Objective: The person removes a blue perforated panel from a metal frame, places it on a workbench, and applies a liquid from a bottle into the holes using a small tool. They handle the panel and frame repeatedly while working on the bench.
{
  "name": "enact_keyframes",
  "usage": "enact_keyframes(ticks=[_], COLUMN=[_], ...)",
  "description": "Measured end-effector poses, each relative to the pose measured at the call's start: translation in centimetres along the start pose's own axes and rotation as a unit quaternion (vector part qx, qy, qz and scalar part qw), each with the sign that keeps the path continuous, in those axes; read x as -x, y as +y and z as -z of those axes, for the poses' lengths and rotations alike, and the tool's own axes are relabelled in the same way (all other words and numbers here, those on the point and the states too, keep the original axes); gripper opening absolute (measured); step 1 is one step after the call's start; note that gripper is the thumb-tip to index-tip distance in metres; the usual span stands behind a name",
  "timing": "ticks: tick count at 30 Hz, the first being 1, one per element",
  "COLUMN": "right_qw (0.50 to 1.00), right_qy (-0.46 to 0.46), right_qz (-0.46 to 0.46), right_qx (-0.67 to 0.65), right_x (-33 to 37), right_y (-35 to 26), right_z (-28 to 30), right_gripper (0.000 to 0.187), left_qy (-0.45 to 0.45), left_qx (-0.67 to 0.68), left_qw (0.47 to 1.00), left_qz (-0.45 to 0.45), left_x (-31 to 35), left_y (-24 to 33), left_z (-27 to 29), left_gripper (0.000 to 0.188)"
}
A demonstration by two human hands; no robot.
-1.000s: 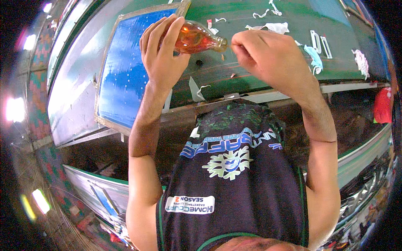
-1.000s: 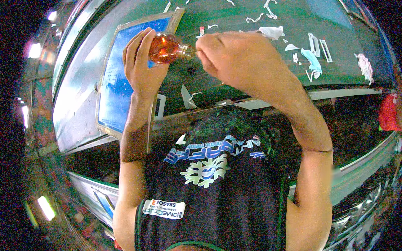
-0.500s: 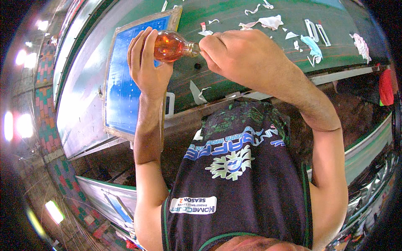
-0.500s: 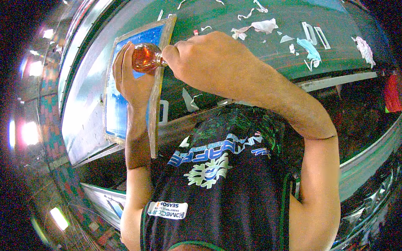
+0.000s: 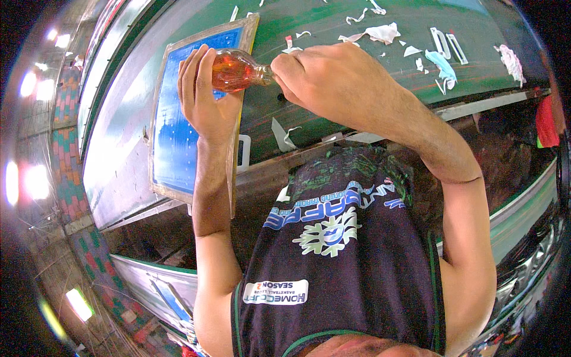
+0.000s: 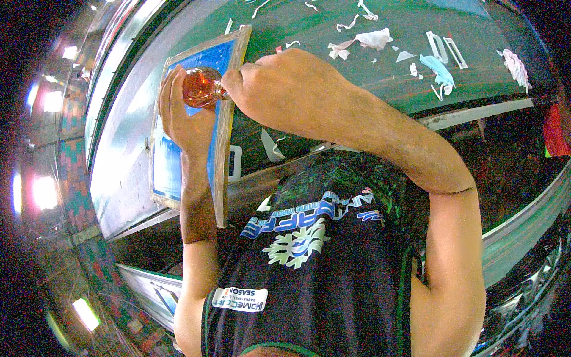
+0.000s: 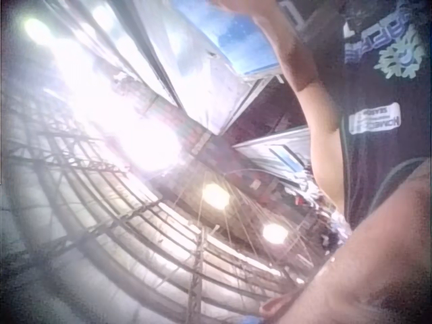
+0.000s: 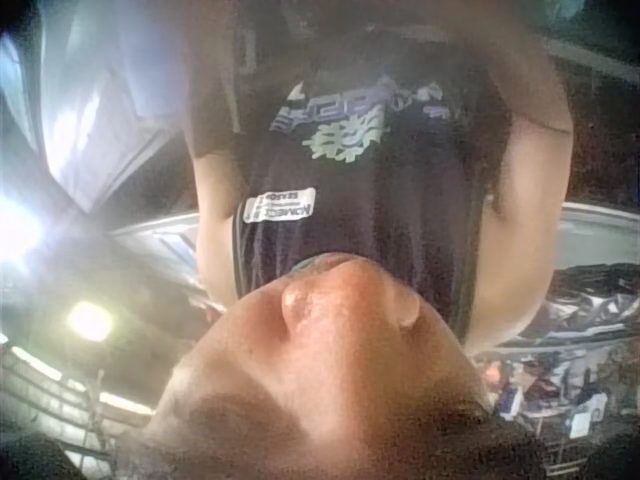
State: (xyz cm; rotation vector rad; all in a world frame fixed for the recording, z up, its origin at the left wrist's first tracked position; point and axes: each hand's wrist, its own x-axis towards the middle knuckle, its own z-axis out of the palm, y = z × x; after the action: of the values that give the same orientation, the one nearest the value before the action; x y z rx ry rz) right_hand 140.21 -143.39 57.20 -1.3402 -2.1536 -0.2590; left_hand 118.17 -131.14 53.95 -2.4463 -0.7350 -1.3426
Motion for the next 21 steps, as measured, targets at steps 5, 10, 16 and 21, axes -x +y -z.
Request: enact_keyframes(ticks=[5, 10, 16, 21], right_qw=[1.000, 0.999, 1.000, 0.994], right_qy=[0.012, -0.001, 0.007, -0.011], right_qz=[0.001, 0.003, 0.008, -0.033], right_qx=[0.006, 0.041, 0.022, -0.107], right_x=[0.2, -0.1, 0.3, 0.4], right_y=[-0.1, -0.8, -0.5, 0.5], right_z=[0.0, -0.6, -0.3, -0.3], right_gripper=[0.018, 0.019, 0.019, 0.015], left_qy=[-0.015, -0.006, -0.011, -0.030], left_qx=[-0.004, -0.002, 0.001, 0.004], left_qw=[1.000, 1.000, 1.000, 0.999], left_qz=[0.013, 0.003, 0.004, 0.025], left_x=[0.1, 0.5, 0.6, 1.1], left_y=[0.3, 0.0, 0.2, 0.5], left_z=[0.2, 0.8, 0.6, 0.3], left_gripper=[0.065, 0.066, 0.067, 0.069])
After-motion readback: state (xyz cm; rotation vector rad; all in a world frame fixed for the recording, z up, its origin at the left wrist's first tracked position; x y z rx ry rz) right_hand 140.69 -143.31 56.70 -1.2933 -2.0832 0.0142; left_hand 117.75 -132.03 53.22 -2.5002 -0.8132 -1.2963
